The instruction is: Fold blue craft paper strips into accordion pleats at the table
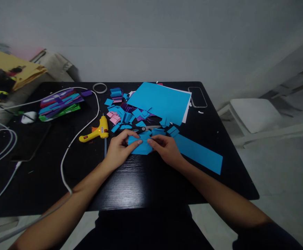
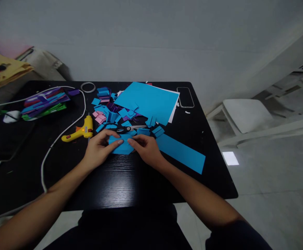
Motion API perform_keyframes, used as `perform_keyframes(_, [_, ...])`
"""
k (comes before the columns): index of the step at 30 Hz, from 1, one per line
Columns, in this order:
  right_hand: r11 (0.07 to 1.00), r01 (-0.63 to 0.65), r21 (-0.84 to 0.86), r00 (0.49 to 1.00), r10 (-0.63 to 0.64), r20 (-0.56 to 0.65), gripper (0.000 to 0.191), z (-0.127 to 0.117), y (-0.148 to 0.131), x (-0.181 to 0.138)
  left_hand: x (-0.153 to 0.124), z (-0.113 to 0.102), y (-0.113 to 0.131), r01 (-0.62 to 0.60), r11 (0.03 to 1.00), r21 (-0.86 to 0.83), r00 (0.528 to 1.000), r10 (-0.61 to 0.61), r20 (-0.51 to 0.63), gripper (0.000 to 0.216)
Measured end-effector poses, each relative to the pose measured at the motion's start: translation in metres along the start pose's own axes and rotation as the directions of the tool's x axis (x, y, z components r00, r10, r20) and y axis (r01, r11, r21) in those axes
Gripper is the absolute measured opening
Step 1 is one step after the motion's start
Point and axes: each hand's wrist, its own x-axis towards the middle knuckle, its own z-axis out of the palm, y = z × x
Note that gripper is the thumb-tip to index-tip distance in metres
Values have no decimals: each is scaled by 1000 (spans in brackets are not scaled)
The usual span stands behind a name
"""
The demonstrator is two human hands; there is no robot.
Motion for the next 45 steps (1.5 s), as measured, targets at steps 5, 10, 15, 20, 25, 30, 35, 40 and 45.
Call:
perform_keyframes(5, [992, 47, -118, 999, -49, -13, 27, -1, -4, -2, -1, 3, 2, 51, 993, -108, 999, -50, 15, 27])
perform_keyframes(10, [987, 71, -142, 997, -75, -24, 25, -3, -4, -2, 1, 4, 7, 199, 917, -346, 980, -178, 90, 43])
perform_keyframes(15, [985, 96, -145, 995, -101, -28, 25, -3, 1, 0, 3, 2, 9, 247, 894, -373, 968, -214, 129, 44])
perform_keyframes(20, [985, 101, -140, 994, -106, -27, 27, -4, 3, 0, 4, -1, 9, 282, 879, -385, 958, -235, 165, 40])
perform_keyframes(25, [984, 90, -154, 995, -95, -25, 28, -4, 2, 0, 4, -2, 10, 274, 893, -357, 960, -231, 160, 34])
perform_keyframes(30, [998, 38, -42, 999, -38, 4, 32, -3, 3, 0, 4, -1, 9, 243, 911, -333, 969, -208, 137, 29])
perform_keyframes(35, [999, 37, -12, 999, -37, -28, 34, -1, 1, 1, 4, -1, 8, 236, 912, -336, 970, -200, 138, 29])
perform_keyframes(40, [999, 45, 10, 995, -44, -85, 37, -2, -4, 0, 5, -1, 7, 280, 868, -409, 956, -214, 200, 36])
perform_keyframes(45, [999, 35, -11, 993, -36, -114, 38, -3, -7, 0, 5, -1, 6, 289, 857, -426, 952, -210, 222, 36])
